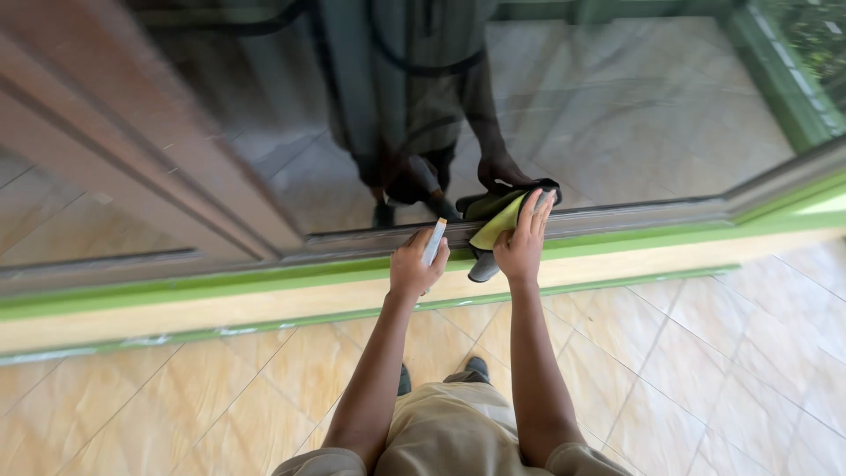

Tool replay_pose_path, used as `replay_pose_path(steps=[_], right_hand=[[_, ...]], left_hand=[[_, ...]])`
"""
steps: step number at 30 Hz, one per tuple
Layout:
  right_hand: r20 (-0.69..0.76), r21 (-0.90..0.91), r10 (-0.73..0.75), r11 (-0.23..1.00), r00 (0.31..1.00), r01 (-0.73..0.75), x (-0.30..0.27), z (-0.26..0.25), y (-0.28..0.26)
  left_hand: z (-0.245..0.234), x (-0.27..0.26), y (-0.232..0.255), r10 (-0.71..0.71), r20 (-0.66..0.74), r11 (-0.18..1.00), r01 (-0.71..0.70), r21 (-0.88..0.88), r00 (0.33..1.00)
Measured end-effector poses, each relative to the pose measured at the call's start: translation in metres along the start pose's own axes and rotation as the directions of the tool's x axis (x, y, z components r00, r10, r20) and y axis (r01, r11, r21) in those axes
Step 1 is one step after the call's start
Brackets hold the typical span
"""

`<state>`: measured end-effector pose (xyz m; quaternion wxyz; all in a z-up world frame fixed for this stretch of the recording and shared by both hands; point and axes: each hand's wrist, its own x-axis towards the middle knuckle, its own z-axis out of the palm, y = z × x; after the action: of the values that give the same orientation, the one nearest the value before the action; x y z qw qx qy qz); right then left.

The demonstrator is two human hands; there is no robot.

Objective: Cleaning a glass window pane using a cloth and a spray bottle

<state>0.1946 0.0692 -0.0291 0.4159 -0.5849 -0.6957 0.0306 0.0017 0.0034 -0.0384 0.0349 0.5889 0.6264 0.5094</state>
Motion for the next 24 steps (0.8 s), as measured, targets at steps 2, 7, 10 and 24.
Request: replay_pose_path(steps=[2, 7, 10, 24], right_hand=[[0.064, 0.284, 0.194, 0.937, 0.979, -0.204, 0.011, -0.03, 0.024], [0.117, 0.31, 0.314, 0.89, 0.942, -0.335, 0.032, -0.067, 0.106], [0.133, 0.3, 0.36, 0.874, 0.924, -0.383, 0.036, -0.07, 0.139], [-0.067, 0.428, 0.356, 0.854, 0.932, -0.296, -0.016, 0.047, 0.003]], left_hand=[[0.032, 0.0, 0.017, 0.053, 0.034, 0.998, -0.054, 0.042, 0.998], [0.101, 0.005, 0.056, 0.24, -0.022, 0.944, -0.228, 0.24, 0.97], [0.13, 0.004, 0.058, 0.299, -0.011, 0.9, -0.278, 0.337, 0.954], [-0.01, -0.012, -0.032, 0.375, -0.034, 0.842, -0.325, 0.431, 0.926]])
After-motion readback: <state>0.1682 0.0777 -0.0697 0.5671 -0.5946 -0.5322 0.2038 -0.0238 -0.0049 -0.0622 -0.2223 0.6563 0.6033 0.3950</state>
